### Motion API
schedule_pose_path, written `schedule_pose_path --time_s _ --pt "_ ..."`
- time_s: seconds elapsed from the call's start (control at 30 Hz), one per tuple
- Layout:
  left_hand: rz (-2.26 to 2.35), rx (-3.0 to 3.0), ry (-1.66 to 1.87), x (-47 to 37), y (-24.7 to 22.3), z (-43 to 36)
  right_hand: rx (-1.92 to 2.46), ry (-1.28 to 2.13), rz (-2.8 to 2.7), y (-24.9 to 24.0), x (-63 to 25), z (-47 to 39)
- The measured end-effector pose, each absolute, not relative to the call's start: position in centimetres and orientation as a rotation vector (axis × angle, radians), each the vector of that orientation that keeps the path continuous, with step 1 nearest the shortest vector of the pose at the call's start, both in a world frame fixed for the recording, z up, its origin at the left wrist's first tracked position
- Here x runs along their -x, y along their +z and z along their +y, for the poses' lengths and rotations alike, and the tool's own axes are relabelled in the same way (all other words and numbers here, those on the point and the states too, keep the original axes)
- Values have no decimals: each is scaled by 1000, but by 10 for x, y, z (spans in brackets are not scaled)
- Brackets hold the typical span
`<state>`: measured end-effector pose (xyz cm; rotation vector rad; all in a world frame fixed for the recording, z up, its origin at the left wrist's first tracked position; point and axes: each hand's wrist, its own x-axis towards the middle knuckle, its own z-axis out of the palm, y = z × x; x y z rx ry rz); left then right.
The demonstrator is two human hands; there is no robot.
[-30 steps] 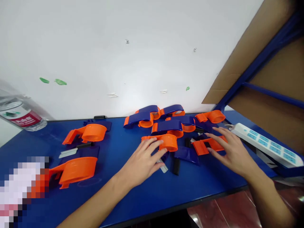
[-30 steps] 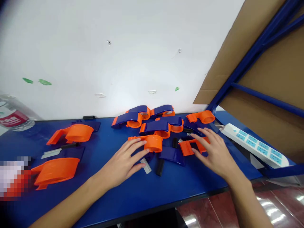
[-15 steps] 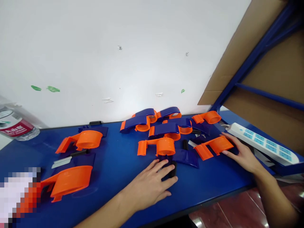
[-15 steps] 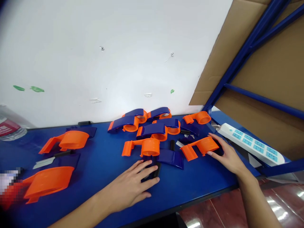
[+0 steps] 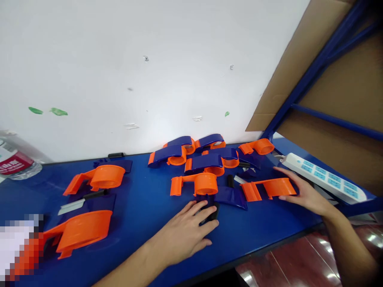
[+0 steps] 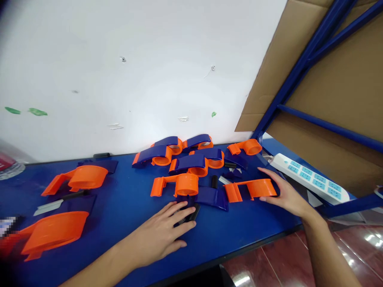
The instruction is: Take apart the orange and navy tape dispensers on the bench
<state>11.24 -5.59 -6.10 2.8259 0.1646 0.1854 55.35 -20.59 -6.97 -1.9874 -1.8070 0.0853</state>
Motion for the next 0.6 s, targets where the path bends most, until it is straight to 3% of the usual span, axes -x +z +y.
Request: schedule_pose_path --time_s 0.33,0.6 --pt "170 -2807 167 -112 -59 -57 2025 -22 -1981 -21 -492 -174" --pt "174 -2809 155 -112 -54 -58 1874 -130 -2410 -38 -443 -126"
